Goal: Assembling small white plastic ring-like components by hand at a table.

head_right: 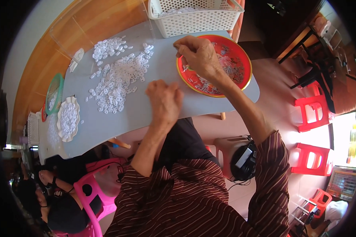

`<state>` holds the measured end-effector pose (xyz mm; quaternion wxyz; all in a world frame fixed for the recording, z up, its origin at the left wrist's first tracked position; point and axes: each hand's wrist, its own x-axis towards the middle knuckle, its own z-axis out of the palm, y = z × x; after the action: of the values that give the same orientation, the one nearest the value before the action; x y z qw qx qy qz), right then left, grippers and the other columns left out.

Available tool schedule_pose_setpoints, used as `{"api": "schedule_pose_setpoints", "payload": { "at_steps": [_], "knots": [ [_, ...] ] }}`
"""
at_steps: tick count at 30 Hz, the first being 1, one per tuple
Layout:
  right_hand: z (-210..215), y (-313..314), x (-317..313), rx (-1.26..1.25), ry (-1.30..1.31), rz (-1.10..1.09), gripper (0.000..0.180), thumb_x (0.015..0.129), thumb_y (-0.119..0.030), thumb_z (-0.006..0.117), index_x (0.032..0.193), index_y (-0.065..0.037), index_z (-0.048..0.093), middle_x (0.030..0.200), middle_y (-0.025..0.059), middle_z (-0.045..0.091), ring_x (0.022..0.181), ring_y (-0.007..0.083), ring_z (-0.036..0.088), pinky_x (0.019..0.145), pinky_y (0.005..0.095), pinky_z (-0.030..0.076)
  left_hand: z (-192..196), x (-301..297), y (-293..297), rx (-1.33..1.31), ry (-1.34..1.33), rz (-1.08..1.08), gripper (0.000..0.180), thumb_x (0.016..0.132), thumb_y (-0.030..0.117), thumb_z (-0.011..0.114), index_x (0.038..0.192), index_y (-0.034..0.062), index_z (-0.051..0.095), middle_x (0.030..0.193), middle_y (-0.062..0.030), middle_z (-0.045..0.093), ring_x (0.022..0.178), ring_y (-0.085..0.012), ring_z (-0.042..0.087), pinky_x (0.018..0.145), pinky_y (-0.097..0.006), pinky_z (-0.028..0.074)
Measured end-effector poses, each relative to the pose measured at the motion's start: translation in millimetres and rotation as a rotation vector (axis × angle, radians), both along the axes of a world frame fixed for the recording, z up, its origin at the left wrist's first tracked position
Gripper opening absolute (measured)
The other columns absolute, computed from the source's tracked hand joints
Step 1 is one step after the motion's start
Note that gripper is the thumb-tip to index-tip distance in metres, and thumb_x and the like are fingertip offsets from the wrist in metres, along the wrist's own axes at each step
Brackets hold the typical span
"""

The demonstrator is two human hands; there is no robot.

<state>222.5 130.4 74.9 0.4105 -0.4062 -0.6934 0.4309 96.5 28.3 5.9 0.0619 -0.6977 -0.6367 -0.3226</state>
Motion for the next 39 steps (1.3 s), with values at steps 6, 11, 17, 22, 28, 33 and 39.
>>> {"api": "schedule_pose_setpoints", "payload": {
  "at_steps": [6, 11, 17, 22, 28, 33, 39],
  "knots": [
    [-9.3, -68.0, 15.7, 0.439, -0.363, 0.163, 0.02, 0.081, -0.008, 0.057, 0.097, 0.002, 0.059, 0.07, 0.0145, 0.063, 0.059, 0.031, 0.062, 0.052, 0.037, 0.049, 2.6, -55.2, -13.0, 0.087, 0.037, 0.005, 0.013, 0.072, 0.002, 0.062, 0.084, 0.0036, 0.058, 0.079, -0.0139, 0.053, 0.087, -0.033, 0.048, 0.079, -0.045, 0.038],
    [-22.0, -130.5, 15.1, 0.38, -0.868, 0.152, 0.032, 0.075, -0.003, 0.056, 0.105, 0.004, 0.049, 0.066, 0.0143, 0.061, 0.06, 0.0337, 0.063, 0.05, 0.041, 0.049, 11.4, -43.5, -18.1, -0.01, -0.255, -0.219, 0.021, 0.079, -0.002, 0.055, 0.099, 0.0023, 0.058, 0.086, -0.0142, 0.058, 0.087, -0.0327, 0.052, 0.078, -0.041, 0.042],
    [-31.7, -125.7, 31.5, 0.333, -0.949, -0.043, 0.038, 0.081, -0.009, 0.059, 0.115, 0.002, 0.048, 0.069, 0.0176, 0.062, 0.061, 0.0357, 0.061, 0.054, 0.044, 0.048, 20.2, -11.9, 22.2, -0.127, -0.409, -0.363, 0.028, 0.085, 0.001, 0.046, 0.111, 0.0013, 0.055, 0.095, -0.0185, 0.062, 0.086, -0.0353, 0.057, 0.077, -0.043, 0.046],
    [-36.4, -118.5, 34.6, 0.451, -0.994, -0.041, 0.048, 0.075, -0.003, 0.052, 0.12, 0.011, 0.045, 0.069, 0.0155, 0.062, 0.058, 0.0318, 0.062, 0.051, 0.0414, 0.047, 14.1, -10.6, 43.8, -0.158, -0.366, -0.462, 0.025, 0.079, -0.002, 0.046, 0.102, 0.0002, 0.058, 0.086, -0.0174, 0.064, 0.086, -0.0348, 0.057, 0.076, -0.042, 0.046],
    [-30.7, -108.6, 15.2, 0.43, -1.184, -0.029, 0.045, 0.073, -0.003, 0.057, 0.116, 0.011, 0.049, 0.062, 0.0153, 0.061, 0.057, 0.0298, 0.062, 0.049, 0.0401, 0.046, 20.8, -8.3, 51.9, -0.119, -0.284, -0.474, 0.024, 0.078, -0.001, 0.045, 0.098, 0.0016, 0.06, 0.08, -0.0166, 0.063, 0.085, -0.0332, 0.058, 0.075, -0.041, 0.048],
    [-25.9, -99.8, -17.9, 0.415, -1.27, 0.092, 0.015, 0.07, -0.005, 0.06, 0.085, -0.002, 0.062, 0.061, 0.0087, 0.061, 0.056, 0.0227, 0.063, 0.047, 0.0361, 0.045, 26.5, -9.4, 57.2, -0.169, -0.139, -0.466, 0.023, 0.078, 0.0, 0.047, 0.094, 0.0028, 0.063, 0.081, -0.0177, 0.064, 0.085, -0.0334, 0.058, 0.075, -0.042, 0.048],
    [-45.9, -98.2, -57.7, 0.635, -1.102, 0.098, 0.013, 0.072, -0.008, 0.059, 0.085, -0.009, 0.063, 0.077, 0.0104, 0.064, 0.06, 0.0223, 0.063, 0.049, 0.0376, 0.045, 38.3, -18.9, 72.8, -0.335, -0.065, -0.515, 0.023, 0.077, 0.004, 0.048, 0.092, 0.0067, 0.065, 0.081, -0.0195, 0.064, 0.081, -0.0371, 0.059, 0.074, -0.043, 0.049]
  ]
}}
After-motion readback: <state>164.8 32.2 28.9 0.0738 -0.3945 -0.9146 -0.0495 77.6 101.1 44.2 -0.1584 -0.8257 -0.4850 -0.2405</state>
